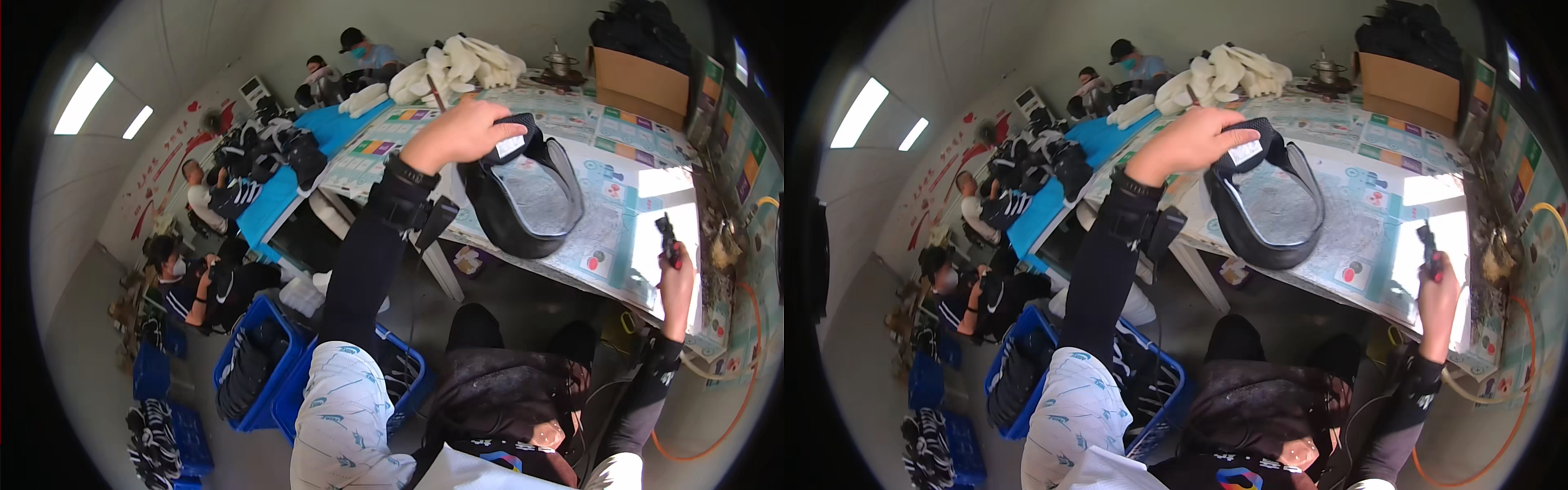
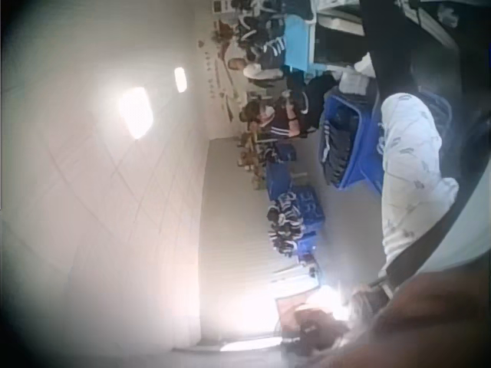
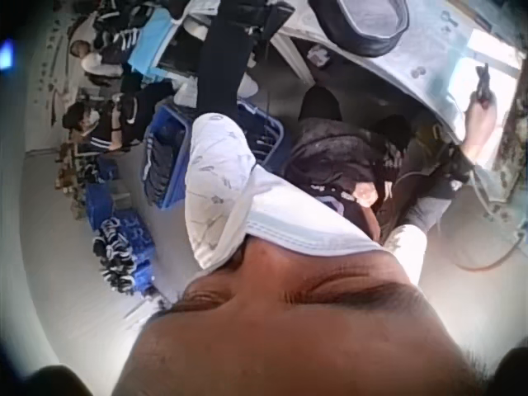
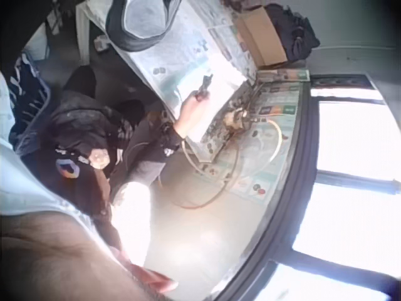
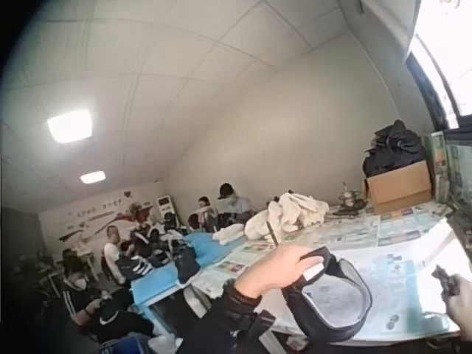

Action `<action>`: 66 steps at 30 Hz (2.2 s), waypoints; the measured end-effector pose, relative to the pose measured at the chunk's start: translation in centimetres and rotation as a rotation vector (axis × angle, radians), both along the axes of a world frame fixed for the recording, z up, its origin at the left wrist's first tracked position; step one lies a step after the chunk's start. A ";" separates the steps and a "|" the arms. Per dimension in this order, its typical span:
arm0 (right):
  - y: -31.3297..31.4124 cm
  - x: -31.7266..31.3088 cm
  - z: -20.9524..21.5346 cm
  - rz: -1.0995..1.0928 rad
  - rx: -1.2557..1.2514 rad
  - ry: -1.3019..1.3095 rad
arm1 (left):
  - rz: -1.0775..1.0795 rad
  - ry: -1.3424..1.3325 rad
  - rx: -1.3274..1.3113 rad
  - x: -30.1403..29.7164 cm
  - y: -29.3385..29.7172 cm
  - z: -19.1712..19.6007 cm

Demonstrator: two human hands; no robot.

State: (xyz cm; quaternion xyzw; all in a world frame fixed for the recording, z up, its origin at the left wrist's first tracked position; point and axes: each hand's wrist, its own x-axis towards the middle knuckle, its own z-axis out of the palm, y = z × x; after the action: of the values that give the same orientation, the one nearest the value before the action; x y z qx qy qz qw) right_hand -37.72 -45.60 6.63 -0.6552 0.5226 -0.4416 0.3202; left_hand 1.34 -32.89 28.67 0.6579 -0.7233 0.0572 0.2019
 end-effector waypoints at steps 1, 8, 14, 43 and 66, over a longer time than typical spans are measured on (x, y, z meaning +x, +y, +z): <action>-3.9 -1.9 -1.9 -0.120 -0.310 0.273 | -0.014 0.088 -0.028 -0.1 1.6 -0.9; -1.7 2.1 -2.5 -0.024 -0.524 0.381 | 0.318 1.120 0.211 3.8 16.9 -12.1; 7.3 5.2 1.0 0.320 -0.506 0.302 | 0.576 1.569 -0.439 14.6 29.7 -21.5; 13.6 17.9 2.7 0.553 -0.193 0.347 | 0.717 0.963 -1.050 57.8 37.3 -11.1; 20.6 21.8 -2.0 1.301 -0.288 -0.156 | -0.774 2.115 0.043 -5.1 17.5 -35.6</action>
State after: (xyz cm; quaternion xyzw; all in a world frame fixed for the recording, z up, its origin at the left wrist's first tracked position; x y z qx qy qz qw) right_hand -15.89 -24.97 4.61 -0.8391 -0.0677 -0.2701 0.4672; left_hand -3.78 -15.41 -6.90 0.1106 -0.3448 -0.6082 0.7064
